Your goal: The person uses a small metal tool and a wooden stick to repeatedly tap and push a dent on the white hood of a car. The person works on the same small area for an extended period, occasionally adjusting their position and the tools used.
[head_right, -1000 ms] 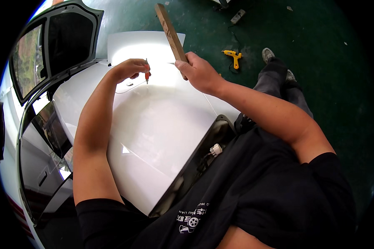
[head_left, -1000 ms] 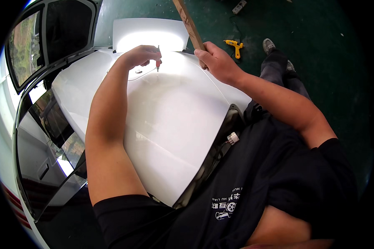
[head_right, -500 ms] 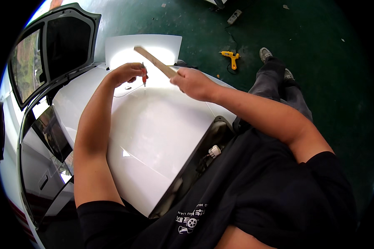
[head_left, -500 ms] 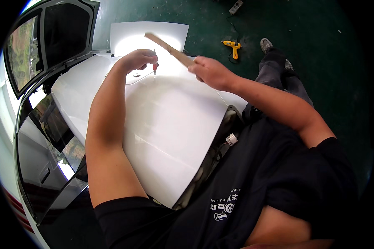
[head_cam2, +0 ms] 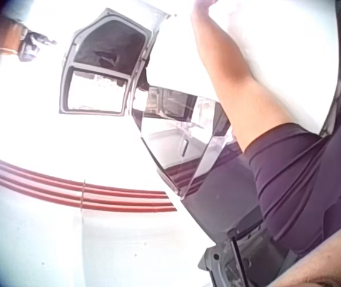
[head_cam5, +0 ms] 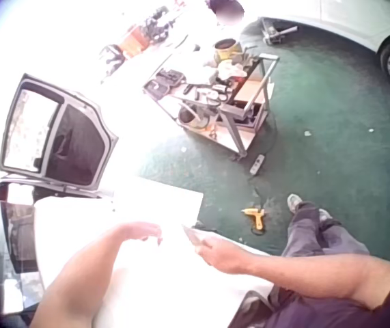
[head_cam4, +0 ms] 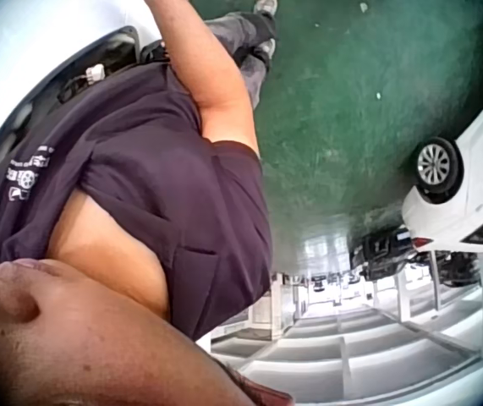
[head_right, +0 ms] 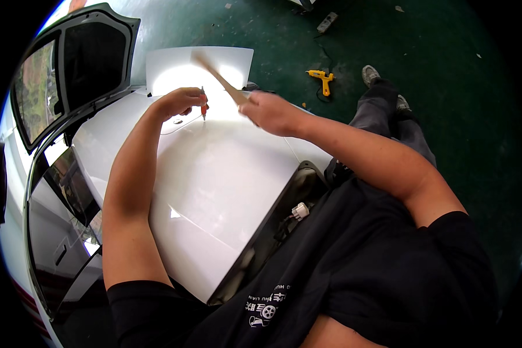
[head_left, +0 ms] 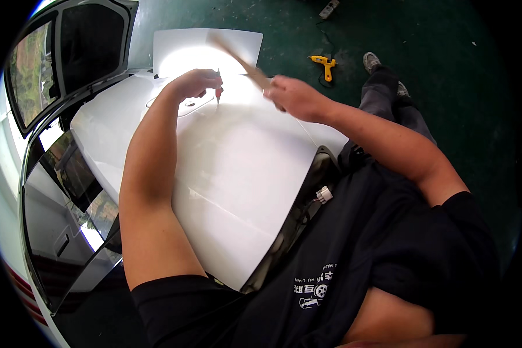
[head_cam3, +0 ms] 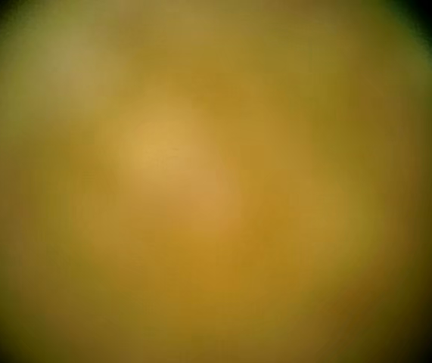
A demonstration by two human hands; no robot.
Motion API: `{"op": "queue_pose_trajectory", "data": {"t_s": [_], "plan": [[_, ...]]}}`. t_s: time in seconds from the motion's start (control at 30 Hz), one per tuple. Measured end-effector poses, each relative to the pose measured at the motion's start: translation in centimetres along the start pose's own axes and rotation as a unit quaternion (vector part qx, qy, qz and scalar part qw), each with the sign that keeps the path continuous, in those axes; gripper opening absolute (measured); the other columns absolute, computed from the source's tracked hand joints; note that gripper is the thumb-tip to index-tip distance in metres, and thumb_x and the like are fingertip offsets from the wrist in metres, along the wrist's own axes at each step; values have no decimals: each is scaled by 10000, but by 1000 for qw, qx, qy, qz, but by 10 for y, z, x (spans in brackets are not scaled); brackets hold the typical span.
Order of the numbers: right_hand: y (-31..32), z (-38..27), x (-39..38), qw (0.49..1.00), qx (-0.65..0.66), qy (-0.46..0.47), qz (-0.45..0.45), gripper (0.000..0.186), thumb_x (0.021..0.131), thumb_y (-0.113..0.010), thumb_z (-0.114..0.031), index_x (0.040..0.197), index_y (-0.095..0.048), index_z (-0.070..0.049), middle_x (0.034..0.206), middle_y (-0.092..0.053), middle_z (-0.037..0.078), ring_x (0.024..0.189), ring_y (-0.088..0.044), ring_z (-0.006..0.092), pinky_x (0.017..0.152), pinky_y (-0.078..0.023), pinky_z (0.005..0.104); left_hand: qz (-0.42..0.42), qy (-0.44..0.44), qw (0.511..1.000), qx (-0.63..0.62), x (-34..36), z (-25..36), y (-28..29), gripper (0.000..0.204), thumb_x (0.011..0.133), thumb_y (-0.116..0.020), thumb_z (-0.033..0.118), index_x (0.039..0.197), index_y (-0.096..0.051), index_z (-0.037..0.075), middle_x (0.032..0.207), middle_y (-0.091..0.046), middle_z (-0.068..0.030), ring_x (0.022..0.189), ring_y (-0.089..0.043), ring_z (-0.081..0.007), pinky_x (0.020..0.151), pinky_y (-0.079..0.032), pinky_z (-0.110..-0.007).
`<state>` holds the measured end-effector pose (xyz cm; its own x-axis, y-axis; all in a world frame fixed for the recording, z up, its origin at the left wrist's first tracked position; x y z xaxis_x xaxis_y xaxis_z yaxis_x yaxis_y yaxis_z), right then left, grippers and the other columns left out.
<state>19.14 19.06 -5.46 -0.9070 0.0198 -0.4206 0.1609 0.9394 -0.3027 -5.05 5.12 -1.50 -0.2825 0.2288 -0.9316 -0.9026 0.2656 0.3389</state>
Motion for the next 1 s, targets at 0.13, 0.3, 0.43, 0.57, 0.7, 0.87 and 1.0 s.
{"op": "queue_pose_trajectory", "data": {"t_s": [0.13, 0.3, 0.43, 0.57, 0.7, 0.87, 1.0], "plan": [[3, 1, 0, 1000, 17, -21, 15, 312, 1044, -544, -352, 1024, -570, -42, 744, -510, 9, 676, -460, 112, 667, -421, 300, 7, -7, 1000, -21, 3, 2, -2, 193, 1010, -623, 152, 1157, -699, 52, 965, -707, -61, 639, -450, -103, 577, -395, -254], [-1, -2, -3, 997, -44, -37, -49, 284, 1041, -549, -326, 1011, -587, -46, 766, -533, 11, 690, -474, 108, 663, -417, 294, -9, -2, 1000, -5, 6, -1, -6, 197, 1014, -638, 166, 1160, -699, 50, 954, -701, -53, 640, -459, -101, 577, -394, -251], [7, 1, 4, 1000, 0, 8, 30, 355, 1047, -534, -358, 1080, -585, -9, 797, -567, 52, 731, -523, 137, 688, -447, 313, 28, -24, 999, -17, 8, 0, -8, 209, 1030, -635, 185, 1175, -698, 49, 967, -699, -54, 641, -462, -103, 575, -400, -266], [16, -1, 8, 990, 74, 61, 98, 388, 1052, -525, -378, 1104, -566, 4, 801, -572, 61, 731, -532, 143, 696, -466, 331, 39, 4, 998, 46, 7, 18, -17, 248, 1049, -622, 201, 1241, -683, 56, 995, -702, -67, 651, -488, -105, 579, -418, -269], [16, -1, 7, 987, 91, 83, 103, 398, 1050, -529, -385, 1109, -565, 7, 800, -570, 59, 732, -530, 143, 696, -462, 328, 42, -12, 998, 38, 11, 4, -17, 259, 946, -636, 237, 1117, -711, 57, 1021, -705, -34, 769, -557, -132, 695, -459, -298], [9, 12, 8, 999, -34, 5, 1, 387, 1046, -540, -373, 1100, -562, 10, 802, -576, 57, 726, -527, 136, 689, -459, 324, 38, -13, 997, 60, 18, 0, -17, 244, 1048, -615, 191, 1239, -676, 51, 991, -697, -68, 644, -491, -103, 576, -435, -275], [24, 3, 10, 994, 64, 38, 75, 369, 1043, -546, -356, 1063, -568, 11, 825, -603, 81, 739, -547, 166, 704, -467, 349, 45, -12, 999, 25, 19, 5, -16, 247, 1046, -616, 192, 1238, -671, 47, 955, -682, -63, 623, -478, -100, 562, -419, -276]]}}
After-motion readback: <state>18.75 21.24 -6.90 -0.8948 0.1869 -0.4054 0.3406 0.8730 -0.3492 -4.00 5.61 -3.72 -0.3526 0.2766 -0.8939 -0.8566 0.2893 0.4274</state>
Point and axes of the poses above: each hand's wrist, its own x-axis towards the middle knuckle, its own y-axis out of the back of the hand, z = x × y, the point moved 5 cm from there along x, towards the middle knuckle
